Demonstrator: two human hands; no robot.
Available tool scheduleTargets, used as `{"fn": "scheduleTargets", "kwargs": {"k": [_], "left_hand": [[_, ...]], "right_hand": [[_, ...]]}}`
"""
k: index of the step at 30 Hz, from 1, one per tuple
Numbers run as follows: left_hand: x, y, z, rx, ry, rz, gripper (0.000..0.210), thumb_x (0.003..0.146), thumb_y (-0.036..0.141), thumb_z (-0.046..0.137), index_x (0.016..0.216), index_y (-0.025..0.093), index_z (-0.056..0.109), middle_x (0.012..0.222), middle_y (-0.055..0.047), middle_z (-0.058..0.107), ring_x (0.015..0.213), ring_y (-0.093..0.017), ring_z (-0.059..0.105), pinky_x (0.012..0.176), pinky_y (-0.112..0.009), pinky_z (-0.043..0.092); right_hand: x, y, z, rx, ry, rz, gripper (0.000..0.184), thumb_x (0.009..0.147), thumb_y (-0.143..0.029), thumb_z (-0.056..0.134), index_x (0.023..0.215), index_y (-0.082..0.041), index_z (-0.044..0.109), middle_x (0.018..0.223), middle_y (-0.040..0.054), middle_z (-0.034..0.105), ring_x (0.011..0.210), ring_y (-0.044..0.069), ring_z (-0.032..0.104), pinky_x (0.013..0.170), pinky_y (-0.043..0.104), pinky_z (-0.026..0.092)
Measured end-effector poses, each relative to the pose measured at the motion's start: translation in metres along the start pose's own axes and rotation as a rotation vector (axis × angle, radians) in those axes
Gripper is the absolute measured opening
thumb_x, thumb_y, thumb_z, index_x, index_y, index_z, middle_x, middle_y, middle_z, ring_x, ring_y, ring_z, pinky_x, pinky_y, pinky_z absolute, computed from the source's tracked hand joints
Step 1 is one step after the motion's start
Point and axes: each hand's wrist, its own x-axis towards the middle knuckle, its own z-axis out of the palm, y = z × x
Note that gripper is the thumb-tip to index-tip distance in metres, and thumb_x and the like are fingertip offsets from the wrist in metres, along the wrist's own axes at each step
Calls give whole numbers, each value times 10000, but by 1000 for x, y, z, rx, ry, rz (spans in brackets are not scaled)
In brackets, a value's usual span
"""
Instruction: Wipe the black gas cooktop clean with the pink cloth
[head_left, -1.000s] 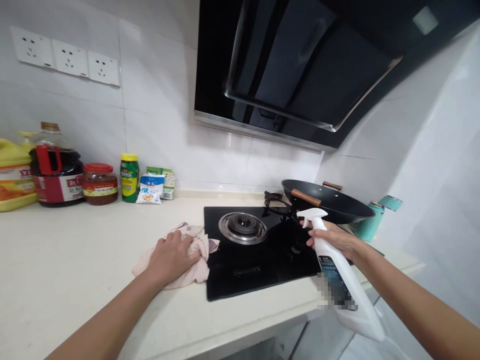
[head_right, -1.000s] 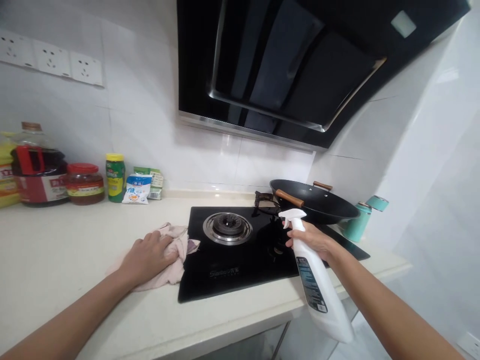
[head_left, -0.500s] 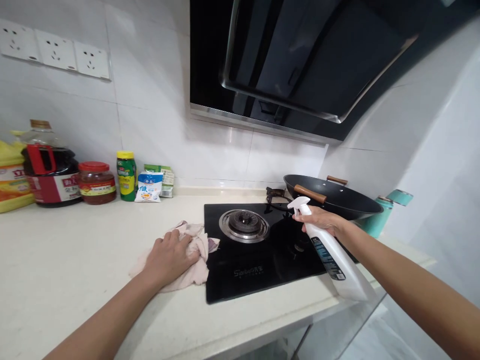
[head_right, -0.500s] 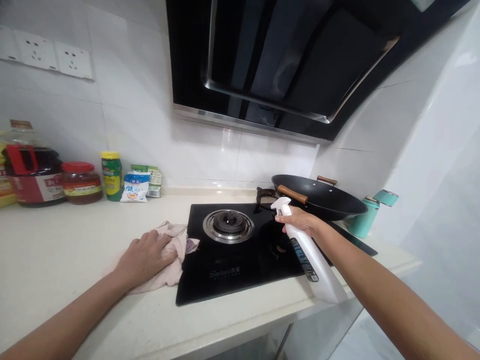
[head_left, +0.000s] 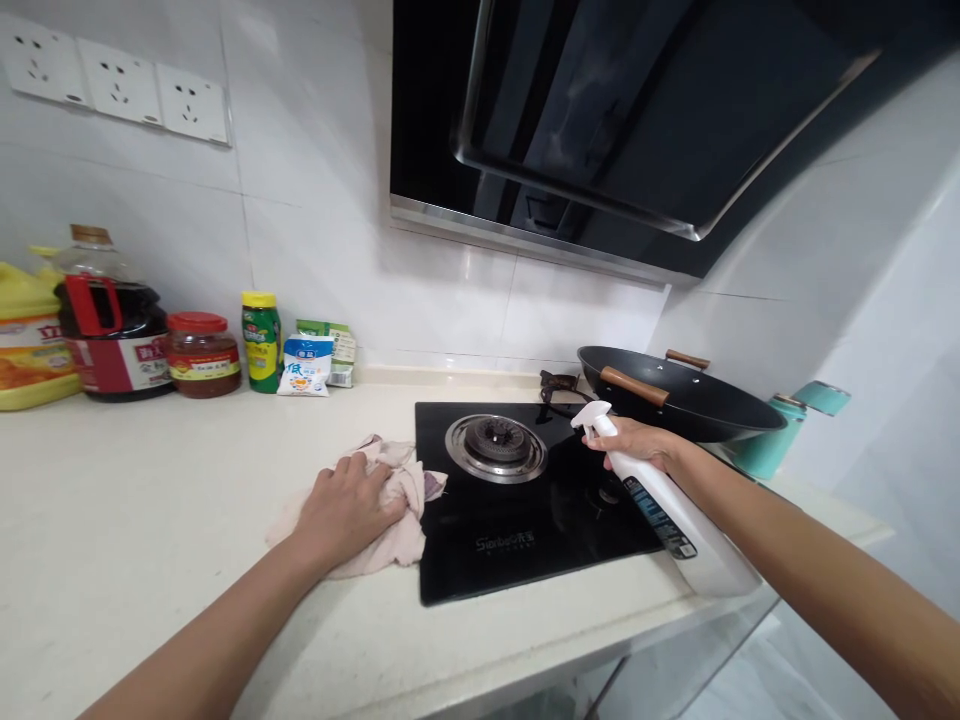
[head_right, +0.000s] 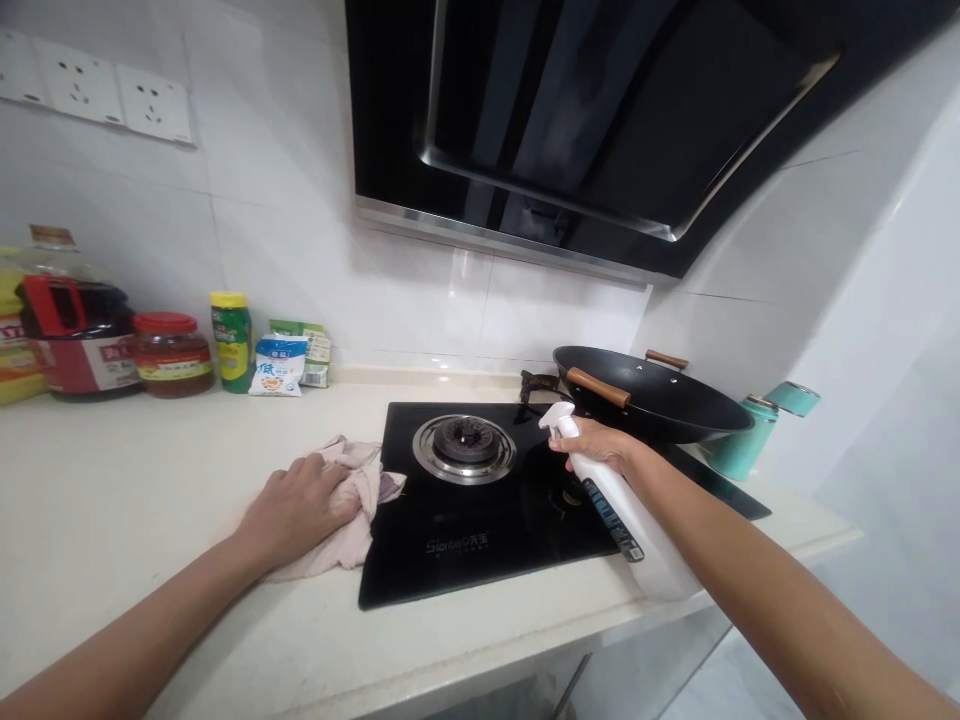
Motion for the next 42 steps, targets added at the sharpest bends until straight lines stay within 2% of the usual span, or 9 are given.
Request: {"fn": "scheduleTargets", "kwargs": {"k": [19, 23, 29, 33, 37, 42], "left_hand": [[1, 0, 2, 10, 2, 2, 510, 906, 484, 393, 1223, 172, 643, 1157, -182, 589, 1104, -361, 533, 887, -453, 404], [0, 0, 2, 11, 4, 0, 510, 911, 489, 389, 1220, 174, 645, 1154, -179, 590, 1098, -352, 538, 886, -444, 400], [1, -1, 5, -11, 19, 1, 525, 904, 483, 392, 1259, 180, 631, 1150, -176, 594, 1107, -354, 524, 890, -449, 397], [1, -3, 9, -24, 26, 12, 519, 899, 491, 409, 1258, 191, 634, 1179, -175, 596, 1138, -358, 511, 902, -453, 396], [0, -3, 11, -42, 30, -2, 497, 890, 491, 447, 1231, 194, 654, 1197, -182, 591, 1137, -358, 526, 922, -464, 393], [-4, -1, 9, -63, 45, -22, 490, 883, 481, 476, 1237, 195, 657, 1212, -181, 597, 1152, -359, 529, 955, -472, 383]], "right_hand": [[2, -5, 1, -33, 63, 28, 751, 591, -438, 914, 1194, -221, 521, 708, -33, 586, 570, 162, 607, 475, 293, 528], [2, -3, 1, -40, 75, 19, 755, 591, -459, 905, 1194, -237, 508, 728, -33, 584, 574, 162, 609, 470, 292, 524], [-6, -7, 3, -48, 71, -4, 643, 607, -469, 885, 1084, -233, 523, 809, -12, 599, 587, 147, 615, 469, 266, 508], [-29, -17, 7, -88, 48, -68, 566, 653, -455, 857, 1068, -233, 542, 863, -4, 604, 622, 145, 621, 483, 261, 505], [-58, -33, 13, -87, 93, -150, 482, 702, -432, 816, 1059, -226, 565, 853, 10, 623, 678, 171, 643, 519, 274, 522], [-76, -75, 36, -45, 188, -254, 438, 732, -403, 754, 1092, -207, 599, 759, 48, 669, 672, 212, 662, 552, 312, 537]]}}
